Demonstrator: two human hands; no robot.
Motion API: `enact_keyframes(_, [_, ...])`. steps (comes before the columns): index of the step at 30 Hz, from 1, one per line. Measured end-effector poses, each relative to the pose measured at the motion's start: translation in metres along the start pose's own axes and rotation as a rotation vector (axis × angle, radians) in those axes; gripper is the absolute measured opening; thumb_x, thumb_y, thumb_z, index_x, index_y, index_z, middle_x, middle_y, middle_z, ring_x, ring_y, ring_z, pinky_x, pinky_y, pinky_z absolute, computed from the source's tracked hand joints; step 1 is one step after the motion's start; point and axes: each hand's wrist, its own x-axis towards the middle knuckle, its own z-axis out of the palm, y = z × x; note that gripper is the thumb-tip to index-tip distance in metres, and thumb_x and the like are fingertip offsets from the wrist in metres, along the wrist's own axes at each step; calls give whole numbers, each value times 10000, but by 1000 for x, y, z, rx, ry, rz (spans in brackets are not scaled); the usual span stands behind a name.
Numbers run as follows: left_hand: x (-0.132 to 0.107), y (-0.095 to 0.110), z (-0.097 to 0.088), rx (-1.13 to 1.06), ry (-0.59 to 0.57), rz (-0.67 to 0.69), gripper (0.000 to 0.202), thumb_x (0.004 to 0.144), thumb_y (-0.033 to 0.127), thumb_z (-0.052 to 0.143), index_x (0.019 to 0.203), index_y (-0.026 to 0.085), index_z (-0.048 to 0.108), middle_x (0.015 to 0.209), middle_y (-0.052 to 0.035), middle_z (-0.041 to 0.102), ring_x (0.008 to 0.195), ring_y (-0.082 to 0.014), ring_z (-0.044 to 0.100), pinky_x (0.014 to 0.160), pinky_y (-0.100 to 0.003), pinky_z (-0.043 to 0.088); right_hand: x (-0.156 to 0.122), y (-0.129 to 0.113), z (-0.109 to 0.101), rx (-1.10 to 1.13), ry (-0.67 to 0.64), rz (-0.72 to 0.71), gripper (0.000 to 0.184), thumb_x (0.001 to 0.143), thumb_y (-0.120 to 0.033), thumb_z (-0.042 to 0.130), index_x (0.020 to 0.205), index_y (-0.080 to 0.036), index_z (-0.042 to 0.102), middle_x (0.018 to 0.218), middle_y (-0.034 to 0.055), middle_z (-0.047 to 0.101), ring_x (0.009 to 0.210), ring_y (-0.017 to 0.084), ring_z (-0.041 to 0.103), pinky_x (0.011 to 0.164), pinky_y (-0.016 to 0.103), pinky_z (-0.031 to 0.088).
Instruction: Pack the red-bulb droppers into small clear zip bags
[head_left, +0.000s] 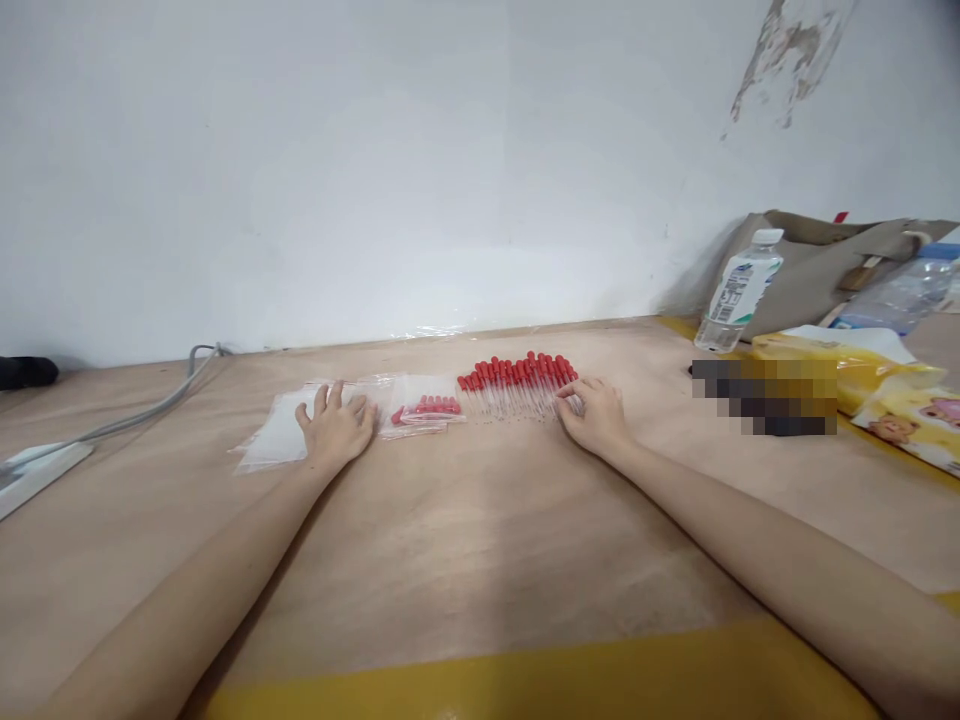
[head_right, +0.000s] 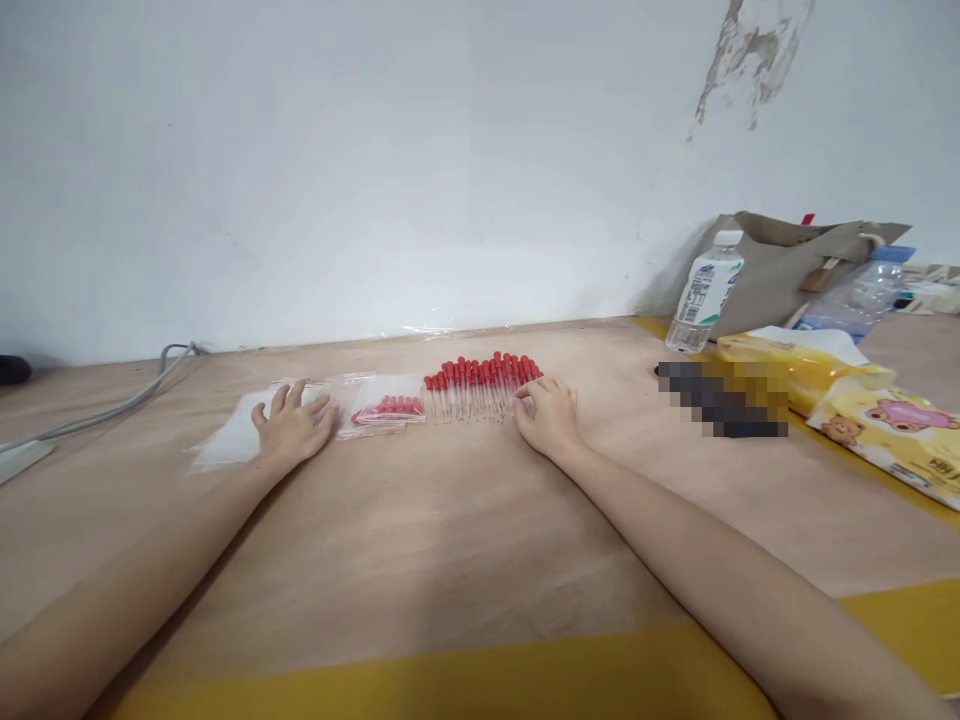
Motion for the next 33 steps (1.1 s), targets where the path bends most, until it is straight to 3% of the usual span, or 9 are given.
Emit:
enact_keyframes(4, [11,-9,6,-14,-68,-30,372,823,498,409,912,274,693,1371,-89,397,1252,-418,280,915,-688,112,4,-3,2,2,-17,106,155,741,-239,477,747,-201,627,872,67,626,916,235,503,776,365,288])
enact_keyframes(8, [10,-8,5,-50,-22,-9,290,820,382,464,782,239,713,1318,-69,472,1229,-388,345,960,-661,95,4,-4,2,-6,-25,105,167,737,-254,482,735,-216,644,841,57,626,898,232,494,771,371,266])
enact_keyframes(11, [8,-7,-3,-101,119,-43,339,868,328,406,818,174,704,1298,-95,491,1218,-358,373,988,-613,146,3,-4,1,-25,-27,104,167,740,-267,488,736,-223,649,833,48,623,882,224,492,761,366,261])
enact_keyframes(14, [12,-5,-21,-194,324,-73,432,930,362,292,1031,127,640,1352,-104,422,1257,-316,327,1019,-547,195,3,-4,1,-31,-33,98,174,749,-273,484,746,-221,650,829,49,623,885,221,496,762,363,256])
enact_keyframes(16, [15,-1,-35,-307,361,29,441,941,392,268,1072,157,618,1362,-57,413,1245,-258,365,1033,-456,266,3,-4,1,-34,-34,104,178,750,-275,480,740,-223,650,821,48,623,888,221,497,763,364,252])
enact_keyframes(20, [8,26,-55,-555,160,432,407,903,481,357,1006,230,661,1322,-1,468,1169,-215,472,982,-364,386,4,-4,2,-40,-24,131,182,735,-282,477,723,-227,651,794,44,633,863,224,499,759,370,243])
enact_keyframes(24, [-22,67,-56,-526,-253,881,308,915,394,399,1101,290,622,1361,-13,420,1266,-231,351,1042,-436,281,5,-1,4,-9,-18,189,205,729,-301,467,744,-240,662,751,25,656,824,222,512,767,380,242])
enact_keyframes(27, [-49,87,-54,-434,-284,950,350,881,390,476,1219,316,522,1412,-22,338,1305,-270,264,1053,-508,206,10,-1,4,1,-19,232,221,731,-312,464,759,-253,676,714,12,665,831,227,527,783,390,245])
enact_keyframes(33, [-83,91,-57,-531,-419,887,383,922,367,385,1296,299,433,1401,-32,354,1290,-214,313,1044,-426,292,34,-16,9,-28,-44,349,245,717,-368,482,722,-225,681,757,40,677,798,230,568,786,405,271])
